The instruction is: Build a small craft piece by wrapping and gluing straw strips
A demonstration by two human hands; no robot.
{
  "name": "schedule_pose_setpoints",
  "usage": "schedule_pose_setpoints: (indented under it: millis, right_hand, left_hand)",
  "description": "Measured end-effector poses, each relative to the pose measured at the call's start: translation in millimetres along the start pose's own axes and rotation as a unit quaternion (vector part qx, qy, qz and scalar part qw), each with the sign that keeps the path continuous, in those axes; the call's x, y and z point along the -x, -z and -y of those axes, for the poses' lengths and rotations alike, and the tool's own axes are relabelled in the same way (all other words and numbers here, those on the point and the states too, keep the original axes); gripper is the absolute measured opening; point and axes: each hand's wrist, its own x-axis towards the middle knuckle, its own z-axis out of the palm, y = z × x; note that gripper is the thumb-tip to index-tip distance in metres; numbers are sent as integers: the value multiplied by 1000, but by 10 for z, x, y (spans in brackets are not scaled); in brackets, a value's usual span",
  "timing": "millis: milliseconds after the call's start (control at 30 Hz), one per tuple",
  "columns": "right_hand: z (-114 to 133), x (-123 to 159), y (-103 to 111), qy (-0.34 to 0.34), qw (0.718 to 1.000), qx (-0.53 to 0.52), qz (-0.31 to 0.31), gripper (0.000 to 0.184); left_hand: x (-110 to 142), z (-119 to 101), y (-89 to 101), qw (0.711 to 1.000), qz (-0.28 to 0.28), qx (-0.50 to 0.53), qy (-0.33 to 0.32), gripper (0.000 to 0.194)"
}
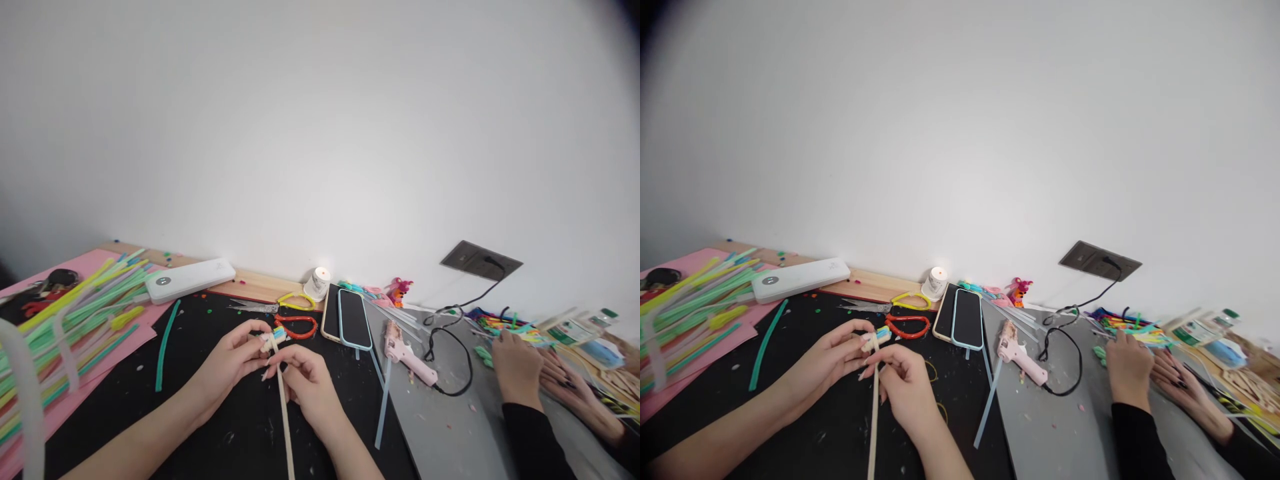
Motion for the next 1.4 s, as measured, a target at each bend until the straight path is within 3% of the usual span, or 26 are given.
schedule_pose_setpoints:
  millis: [100,300,500,667,867,1067,1400]
  right_hand:
    - [-5,-2,3,31,999,13,-4,28]
    - [-42,0,41,51,993,64,-87,13]
    - [15,-14,91,140,970,153,-125,12]
    - [-71,-19,107,91,980,89,-154,7]
    - [-80,5,98,70,982,56,-163,16]
    - [-50,-4,113,51,978,49,-197,24]
    - [-21,-31,154,50,976,13,-212,30]
  left_hand:
    - [8,-17,-15,1000,3,11,9,11]
    - [32,-31,-34,1000,19,1,7,11]
    - [9,-23,-20,998,12,-57,22,17]
    - [-12,13,-15,990,33,-137,-10,24]
    - [-29,62,-13,975,83,-204,-39,15]
    - [-22,86,-15,959,86,-255,-88,14]
    - [49,25,-78,937,123,-312,-92,11]
